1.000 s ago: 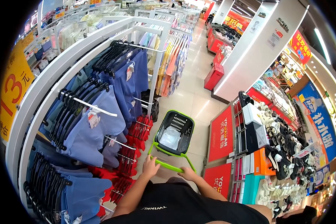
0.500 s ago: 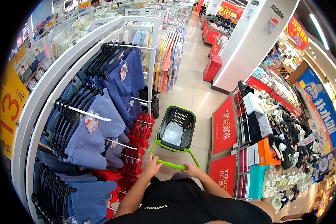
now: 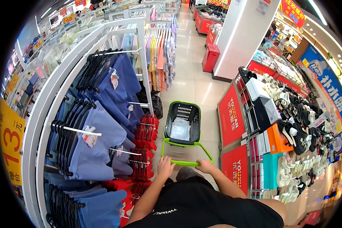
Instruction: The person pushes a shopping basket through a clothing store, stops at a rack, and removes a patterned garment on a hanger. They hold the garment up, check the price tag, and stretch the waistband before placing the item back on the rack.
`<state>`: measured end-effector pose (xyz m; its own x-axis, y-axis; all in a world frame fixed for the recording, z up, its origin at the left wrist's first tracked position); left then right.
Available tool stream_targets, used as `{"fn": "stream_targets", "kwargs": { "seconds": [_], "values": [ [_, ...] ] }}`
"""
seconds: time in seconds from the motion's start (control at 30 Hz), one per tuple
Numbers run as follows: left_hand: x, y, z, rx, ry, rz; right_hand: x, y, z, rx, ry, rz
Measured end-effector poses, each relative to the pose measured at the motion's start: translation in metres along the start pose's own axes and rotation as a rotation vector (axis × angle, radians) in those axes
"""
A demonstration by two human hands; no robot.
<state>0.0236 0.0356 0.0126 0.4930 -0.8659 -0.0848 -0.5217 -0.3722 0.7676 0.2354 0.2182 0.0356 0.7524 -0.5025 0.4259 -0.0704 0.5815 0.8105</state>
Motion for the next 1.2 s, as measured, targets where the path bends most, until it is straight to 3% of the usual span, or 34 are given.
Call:
{"fn": "stream_targets", "kwargs": {
  "seconds": [0.53, 0.73, 0.93, 1.2],
  "values": [
    [-0.049, -0.002, -0.016, -0.042, -0.074, 0.100, -0.031, 0.024, -0.033, -0.061, 0.002, -0.078],
    [-0.099, -0.014, -0.016, -0.033, -0.102, 0.299, -0.063, 0.053, -0.030, 0.008, 0.047, 0.052],
    [-0.169, -0.005, -0.029, 0.029, -0.038, 0.722, -0.100, 0.079, -0.045, -0.012, 0.104, 0.155],
    [-0.273, 0.011, -0.075, 0.006, 0.122, 0.834, -0.165, 0.178, -0.058, -0.059, 0.212, 0.340]
  ]
}}
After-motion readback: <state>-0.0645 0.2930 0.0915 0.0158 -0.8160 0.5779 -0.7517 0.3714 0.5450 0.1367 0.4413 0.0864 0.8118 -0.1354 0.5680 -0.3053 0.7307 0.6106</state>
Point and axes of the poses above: each hand's wrist, its own x-axis away from the middle knuckle, its own y-axis out of the back of the hand, z = x × y, the point moved 1 cm from there along -x, towards the middle knuckle, and after that the axes turned 7 degrees about x, right-handed, at the moved point
